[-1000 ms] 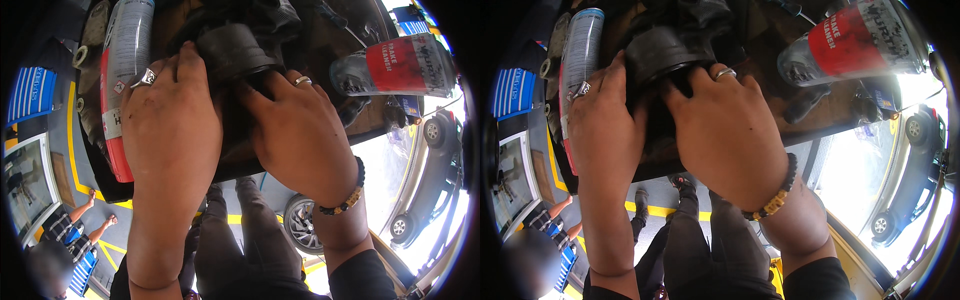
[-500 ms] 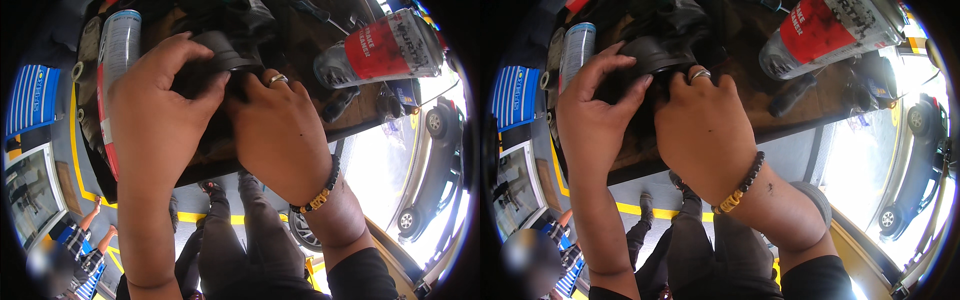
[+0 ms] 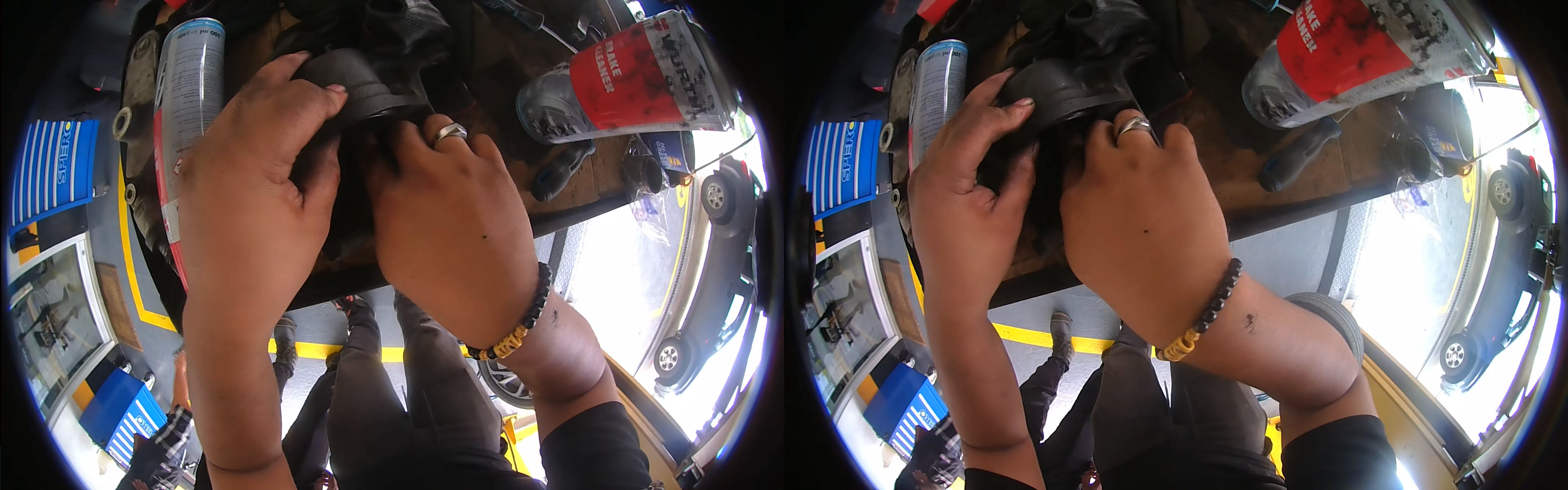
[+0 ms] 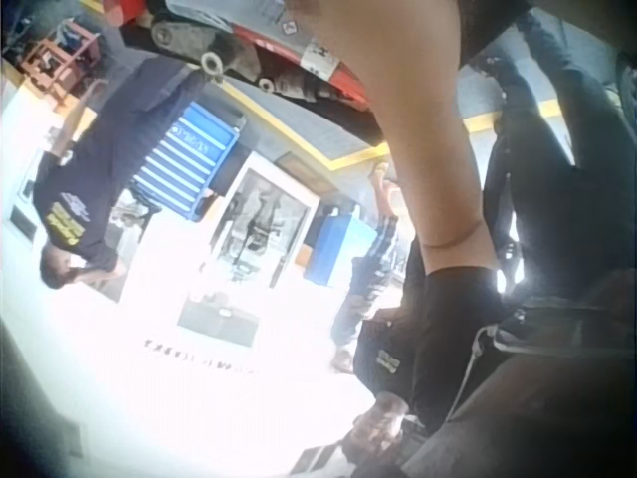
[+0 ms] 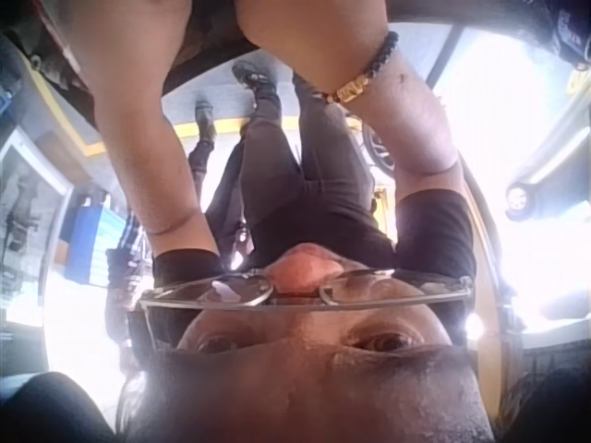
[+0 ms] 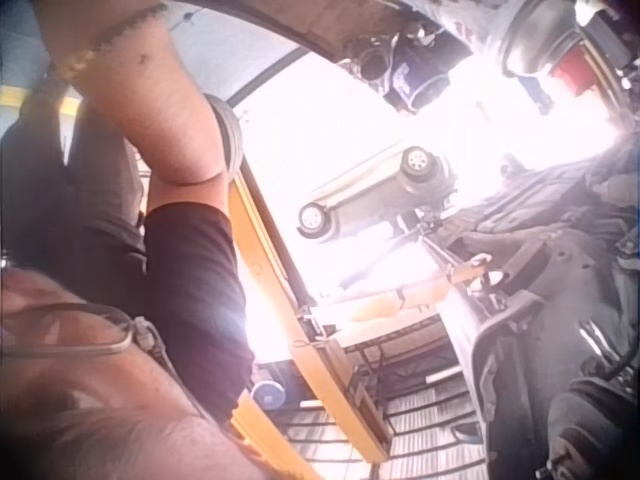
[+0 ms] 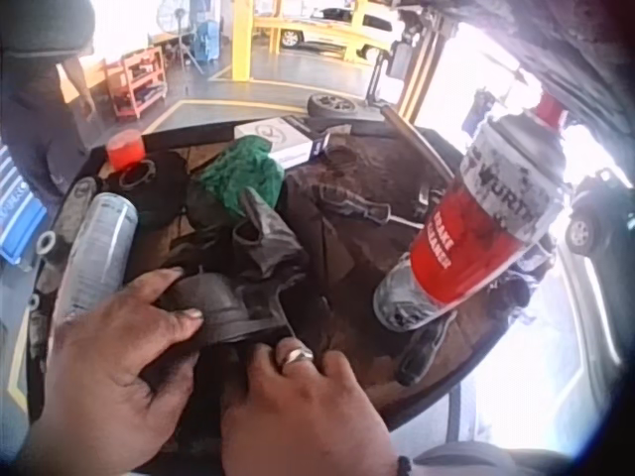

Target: The person uses a flathead screwdriver to pry a rubber seal from a brake caliper on a workbench, then uses their hands to pull out and remove the brake piston.

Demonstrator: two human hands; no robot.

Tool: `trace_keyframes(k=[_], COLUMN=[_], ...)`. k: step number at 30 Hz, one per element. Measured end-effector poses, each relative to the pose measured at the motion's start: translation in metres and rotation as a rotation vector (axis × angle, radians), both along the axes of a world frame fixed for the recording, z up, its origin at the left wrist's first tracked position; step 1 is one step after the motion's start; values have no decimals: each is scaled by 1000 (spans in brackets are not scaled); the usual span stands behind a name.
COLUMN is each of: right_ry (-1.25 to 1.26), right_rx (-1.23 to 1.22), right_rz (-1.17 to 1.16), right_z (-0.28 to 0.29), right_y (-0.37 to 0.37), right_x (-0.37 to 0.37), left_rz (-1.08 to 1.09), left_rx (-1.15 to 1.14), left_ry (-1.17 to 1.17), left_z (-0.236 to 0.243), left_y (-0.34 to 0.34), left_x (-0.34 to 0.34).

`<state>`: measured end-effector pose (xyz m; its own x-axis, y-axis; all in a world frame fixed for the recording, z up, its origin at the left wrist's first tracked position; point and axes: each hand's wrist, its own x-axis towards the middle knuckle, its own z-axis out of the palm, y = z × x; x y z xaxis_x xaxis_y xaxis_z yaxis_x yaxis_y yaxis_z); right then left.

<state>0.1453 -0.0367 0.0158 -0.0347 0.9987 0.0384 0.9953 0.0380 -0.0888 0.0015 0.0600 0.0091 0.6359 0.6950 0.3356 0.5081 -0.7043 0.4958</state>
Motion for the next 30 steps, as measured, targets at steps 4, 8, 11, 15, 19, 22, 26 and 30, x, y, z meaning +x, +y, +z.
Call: trace_keyframes(k=[4, 8, 11, 15, 19, 22, 26, 30], right_ry=[-37, -24, 211, 426, 423, 402, 379, 298], right_rx=[9, 33, 167, 422, 368, 312, 322, 318], right_rz=[-8, -24, 15, -111, 54, 126, 201, 237], right_z=[0, -5, -5, 1, 3, 6, 2, 3], right_y=[0, -3, -7, 3, 25, 33, 38, 43], right_x=[-2, 4, 22, 36, 48, 54, 57, 53], left_rz=[97, 83, 77, 58, 25, 31, 40, 25], left_rx=[-10, -10, 1, 6, 19, 4, 35, 101], left_ry=[94, 101, 95, 52, 29, 8, 11, 16], left_z=[7, 4, 2, 0, 1, 4, 0, -9], left_y=[-7, -4, -2, -3, 0, 1, 3, 5], left_x=[8, 4, 0, 1, -6, -6, -7, -4])
